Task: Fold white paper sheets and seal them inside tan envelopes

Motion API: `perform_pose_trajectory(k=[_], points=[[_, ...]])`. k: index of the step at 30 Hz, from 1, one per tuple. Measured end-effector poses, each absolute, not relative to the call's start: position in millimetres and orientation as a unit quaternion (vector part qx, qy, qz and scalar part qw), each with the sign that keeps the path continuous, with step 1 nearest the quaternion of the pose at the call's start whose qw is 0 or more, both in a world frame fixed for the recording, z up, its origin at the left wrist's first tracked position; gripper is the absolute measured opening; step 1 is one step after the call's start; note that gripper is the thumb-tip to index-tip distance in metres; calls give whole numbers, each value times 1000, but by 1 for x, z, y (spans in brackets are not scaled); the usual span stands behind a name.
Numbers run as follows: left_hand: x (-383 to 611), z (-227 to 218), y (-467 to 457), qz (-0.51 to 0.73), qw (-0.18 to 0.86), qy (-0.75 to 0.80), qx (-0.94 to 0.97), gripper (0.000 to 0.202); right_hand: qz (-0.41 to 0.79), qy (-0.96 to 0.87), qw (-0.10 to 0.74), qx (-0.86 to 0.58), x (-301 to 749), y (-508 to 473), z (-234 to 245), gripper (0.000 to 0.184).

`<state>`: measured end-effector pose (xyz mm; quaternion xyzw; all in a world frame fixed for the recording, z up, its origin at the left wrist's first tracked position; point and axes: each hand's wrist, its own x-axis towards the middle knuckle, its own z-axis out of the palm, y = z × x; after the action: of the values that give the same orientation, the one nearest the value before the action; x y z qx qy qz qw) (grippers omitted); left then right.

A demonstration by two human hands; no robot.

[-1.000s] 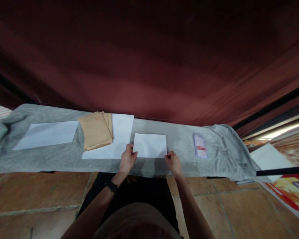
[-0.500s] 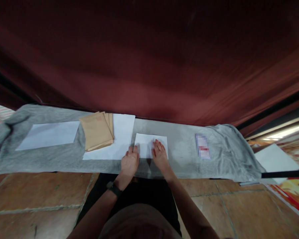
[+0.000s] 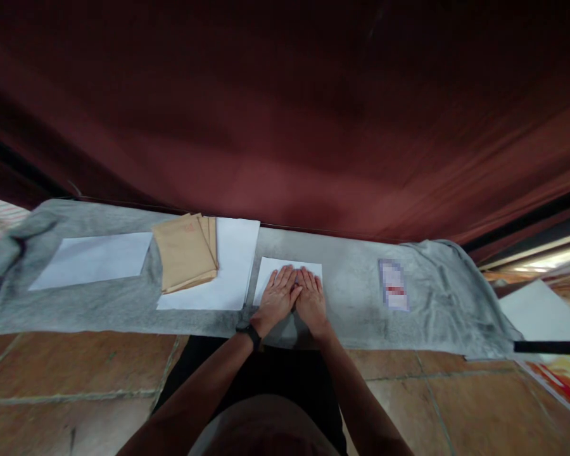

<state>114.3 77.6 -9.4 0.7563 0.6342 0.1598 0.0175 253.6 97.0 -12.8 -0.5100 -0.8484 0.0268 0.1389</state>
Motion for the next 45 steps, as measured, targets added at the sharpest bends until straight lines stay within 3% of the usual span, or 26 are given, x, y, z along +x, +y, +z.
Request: perform_pose_trajectory(k=[19, 28, 45], points=[[90, -9, 84, 179, 4, 723, 668, 66, -25, -746, 242, -620, 264, 122, -19, 54], [81, -17, 84, 131, 30, 718, 683, 65, 106, -837, 188, -503, 185, 106, -4, 51], [91, -5, 82, 156, 7, 712, 685, 60, 12, -806, 171, -567, 249, 113, -16, 53]])
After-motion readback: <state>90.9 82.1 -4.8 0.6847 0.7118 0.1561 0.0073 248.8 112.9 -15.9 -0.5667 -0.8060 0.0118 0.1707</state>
